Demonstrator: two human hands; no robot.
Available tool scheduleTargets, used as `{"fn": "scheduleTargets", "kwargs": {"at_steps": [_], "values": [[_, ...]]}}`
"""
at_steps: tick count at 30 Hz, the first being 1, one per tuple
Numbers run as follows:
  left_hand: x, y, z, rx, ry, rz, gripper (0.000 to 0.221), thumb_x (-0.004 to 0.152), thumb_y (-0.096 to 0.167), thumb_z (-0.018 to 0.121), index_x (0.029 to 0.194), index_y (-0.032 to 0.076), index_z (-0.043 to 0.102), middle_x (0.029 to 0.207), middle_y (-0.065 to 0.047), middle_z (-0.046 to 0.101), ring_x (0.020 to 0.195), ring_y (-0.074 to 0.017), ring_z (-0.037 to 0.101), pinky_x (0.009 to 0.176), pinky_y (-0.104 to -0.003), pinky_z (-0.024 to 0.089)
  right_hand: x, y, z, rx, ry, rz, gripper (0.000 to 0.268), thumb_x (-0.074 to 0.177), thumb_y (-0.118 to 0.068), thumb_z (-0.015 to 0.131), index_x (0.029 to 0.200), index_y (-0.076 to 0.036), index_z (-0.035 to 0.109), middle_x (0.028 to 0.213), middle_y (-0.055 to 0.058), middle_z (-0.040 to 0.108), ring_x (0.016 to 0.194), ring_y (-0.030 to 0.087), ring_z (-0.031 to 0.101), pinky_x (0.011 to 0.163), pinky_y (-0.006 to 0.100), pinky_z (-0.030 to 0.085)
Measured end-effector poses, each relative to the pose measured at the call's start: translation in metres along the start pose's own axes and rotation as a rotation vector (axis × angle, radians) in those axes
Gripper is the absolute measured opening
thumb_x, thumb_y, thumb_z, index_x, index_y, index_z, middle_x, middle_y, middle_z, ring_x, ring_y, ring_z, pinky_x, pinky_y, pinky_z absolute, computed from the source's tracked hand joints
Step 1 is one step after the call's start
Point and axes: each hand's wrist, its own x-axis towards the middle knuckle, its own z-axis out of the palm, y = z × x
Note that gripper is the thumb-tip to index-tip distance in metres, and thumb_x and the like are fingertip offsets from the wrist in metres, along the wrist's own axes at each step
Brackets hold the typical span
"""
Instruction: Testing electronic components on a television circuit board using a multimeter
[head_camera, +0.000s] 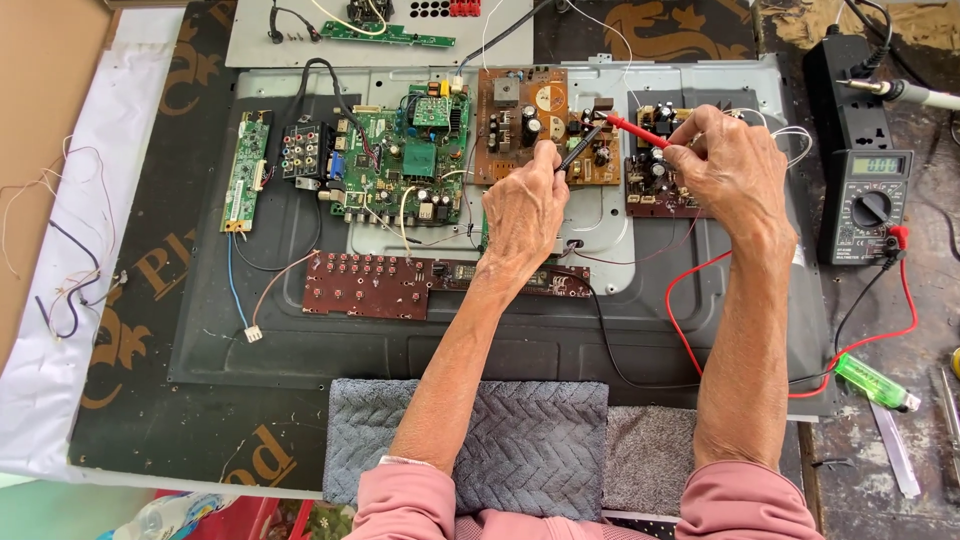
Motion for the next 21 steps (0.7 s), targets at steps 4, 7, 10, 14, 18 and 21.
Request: {"fn": "scheduleTargets", "kwargs": {"at_steps": [4,7,10,14,18,21], "values": [[-0.0007,0.0008,0.0005,0.009,0.012,0.002,0.015,0.098,0.012,0.067,0.103,0.014,0.053,0.062,0.003,0.062,0.05,-0.0174,0.058,0.045,-0.035,0.046,0.0011,0.0029,0.0028,-0.012,0.005,-0.01,0.01,0.104,-0.026,0.067,0.098,-0.018,0.068,0.073,-0.001,0.071,0.072,0.024,0.062,0.067,0.047,0.042],[-0.0006,0.0006,-0.0002,-0.008,0.006,0.006,0.015,0.098,0.013,0.066,0.104,0.014,0.053,0.063,0.002,0.064,0.05,-0.0195,0.06,0.046,-0.036,0.045,0.0015,0.0016,0.0022,-0.02,0.008,-0.005,0.01,0.102,-0.027,0.067,0.097,-0.019,0.068,0.082,0.002,0.073,0.075,0.027,0.063,0.067,0.048,0.042],[-0.001,0.0003,0.0001,-0.01,-0.011,0.005,0.014,0.099,0.013,0.066,0.104,0.014,0.053,0.064,0.002,0.065,0.052,-0.0198,0.061,0.046,-0.037,0.045,0.0012,0.0018,0.0028,-0.029,-0.006,0.006,0.009,0.103,-0.027,0.066,0.098,-0.02,0.069,0.078,0.0,0.073,0.07,0.025,0.064,0.067,0.048,0.043],[-0.001,0.0011,-0.0018,0.005,-0.015,0.013,0.015,0.099,0.013,0.066,0.103,0.014,0.052,0.063,0.002,0.063,0.05,-0.0182,0.059,0.044,-0.035,0.044,0.0001,-0.0004,0.0013,-0.023,-0.009,0.007,0.011,0.103,-0.029,0.066,0.098,-0.019,0.068,0.08,0.001,0.073,0.066,0.026,0.062,0.068,0.048,0.042],[-0.0002,0.0005,-0.0013,-0.007,-0.041,0.002,0.013,0.1,0.013,0.063,0.104,0.014,0.05,0.063,0.001,0.064,0.049,-0.0197,0.06,0.043,-0.036,0.044,0.0006,0.0016,0.0028,-0.028,-0.009,0.001,0.013,0.103,-0.03,0.066,0.096,-0.02,0.068,0.078,0.001,0.072,0.065,0.027,0.063,0.066,0.048,0.041],[-0.0008,0.0009,-0.0024,-0.013,-0.038,0.012,0.014,0.1,0.013,0.064,0.104,0.014,0.051,0.065,0.001,0.064,0.051,-0.0203,0.061,0.044,-0.036,0.045,0.0013,0.0016,0.0039,-0.035,-0.012,0.006,0.011,0.102,-0.028,0.066,0.096,-0.019,0.068,0.081,0.001,0.073,0.075,0.028,0.063,0.068,0.048,0.043]]}}
